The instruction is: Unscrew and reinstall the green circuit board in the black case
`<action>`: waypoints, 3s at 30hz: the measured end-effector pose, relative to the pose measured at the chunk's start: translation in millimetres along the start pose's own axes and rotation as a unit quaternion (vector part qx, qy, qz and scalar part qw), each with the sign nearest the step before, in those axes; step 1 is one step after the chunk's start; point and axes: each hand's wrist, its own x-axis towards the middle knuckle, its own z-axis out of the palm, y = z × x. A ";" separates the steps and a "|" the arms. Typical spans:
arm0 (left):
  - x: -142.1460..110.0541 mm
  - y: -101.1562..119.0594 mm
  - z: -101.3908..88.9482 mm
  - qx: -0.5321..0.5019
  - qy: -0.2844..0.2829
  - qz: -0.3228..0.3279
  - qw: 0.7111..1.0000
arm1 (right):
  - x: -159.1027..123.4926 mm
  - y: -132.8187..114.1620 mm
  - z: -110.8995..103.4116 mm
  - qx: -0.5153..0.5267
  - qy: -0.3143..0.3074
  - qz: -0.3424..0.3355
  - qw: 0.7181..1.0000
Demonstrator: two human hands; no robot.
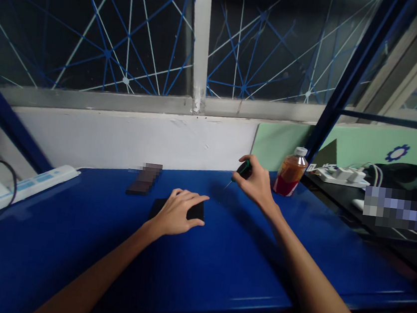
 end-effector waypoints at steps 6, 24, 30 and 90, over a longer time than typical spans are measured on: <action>-0.4 0.7 0.6 0.008 -0.005 0.010 1.000 | -1.9 3.0 8.6 -0.077 -0.023 -0.013 0.997; -3.1 -13.6 -27.1 -0.014 -0.058 0.020 0.998 | -4.1 1.5 11.1 -0.069 -0.041 -0.030 0.996; -3.4 -15.1 -29.0 -0.006 -0.079 0.014 0.997 | -3.8 1.3 10.2 -0.076 -0.030 -0.031 0.996; 3.4 -17.0 -10.9 0.082 -0.080 0.032 0.993 | -4.7 -6.0 3.6 -0.080 -0.011 -0.049 0.995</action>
